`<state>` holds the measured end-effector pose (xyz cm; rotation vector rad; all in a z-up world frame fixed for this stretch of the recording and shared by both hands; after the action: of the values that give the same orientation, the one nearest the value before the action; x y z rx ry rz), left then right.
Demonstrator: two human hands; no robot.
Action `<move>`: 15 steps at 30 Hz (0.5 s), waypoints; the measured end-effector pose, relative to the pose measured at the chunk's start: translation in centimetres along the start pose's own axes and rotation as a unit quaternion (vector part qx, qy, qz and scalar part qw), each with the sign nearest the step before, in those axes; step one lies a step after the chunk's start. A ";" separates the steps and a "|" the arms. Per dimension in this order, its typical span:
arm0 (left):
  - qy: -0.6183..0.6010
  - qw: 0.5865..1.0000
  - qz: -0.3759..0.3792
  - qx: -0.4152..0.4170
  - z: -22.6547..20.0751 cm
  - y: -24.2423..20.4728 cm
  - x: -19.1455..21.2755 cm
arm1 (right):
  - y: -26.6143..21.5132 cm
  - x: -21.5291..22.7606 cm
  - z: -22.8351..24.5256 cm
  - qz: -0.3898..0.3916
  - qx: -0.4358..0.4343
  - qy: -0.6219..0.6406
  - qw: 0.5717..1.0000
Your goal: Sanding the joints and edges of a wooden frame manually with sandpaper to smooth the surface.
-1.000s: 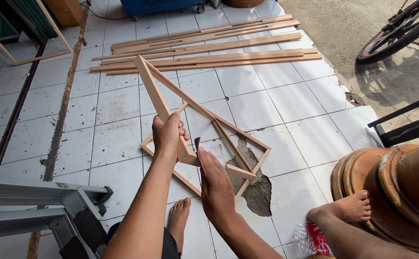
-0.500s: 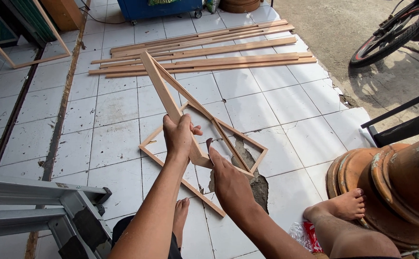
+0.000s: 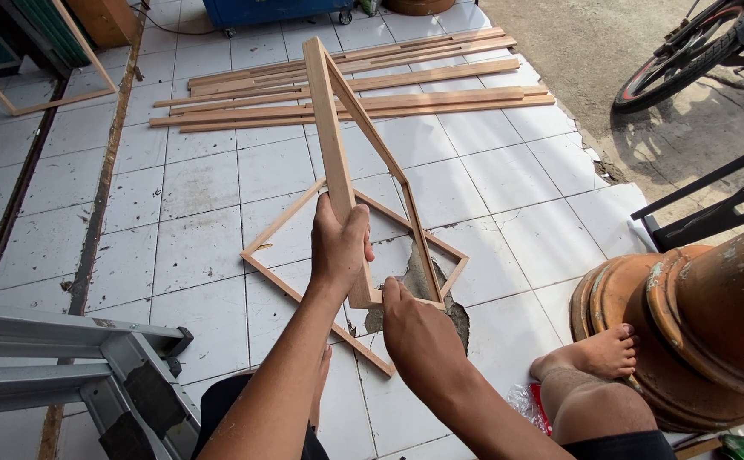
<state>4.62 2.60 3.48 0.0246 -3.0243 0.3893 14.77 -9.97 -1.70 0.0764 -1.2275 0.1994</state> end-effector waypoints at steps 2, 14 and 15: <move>-0.005 1.000 0.001 -0.007 0.3 0.6 -0.3 | -1.3 2.3 2.2 0.001 0.004 0.020 1.000; 0.019 1.000 -0.003 0.006 0.8 -0.1 0.4 | -0.8 2.1 1.4 0.030 0.025 0.026 0.999; -0.003 1.000 -0.001 0.013 0.6 -0.4 0.4 | -0.2 1.9 0.1 0.036 -0.001 0.036 0.999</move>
<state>4.21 2.10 3.04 0.0318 -3.0254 0.4302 15.38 -10.00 0.16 0.0227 -1.1595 0.2618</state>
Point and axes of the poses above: each hand's wrist, its own y-axis towards the middle knuckle, its own x-axis out of the back of the hand, z = x × y, the point moved 4 cm from there along y, towards the middle knuckle, and after that the axes turned 10 degrees about x, right-handed, at the moved point
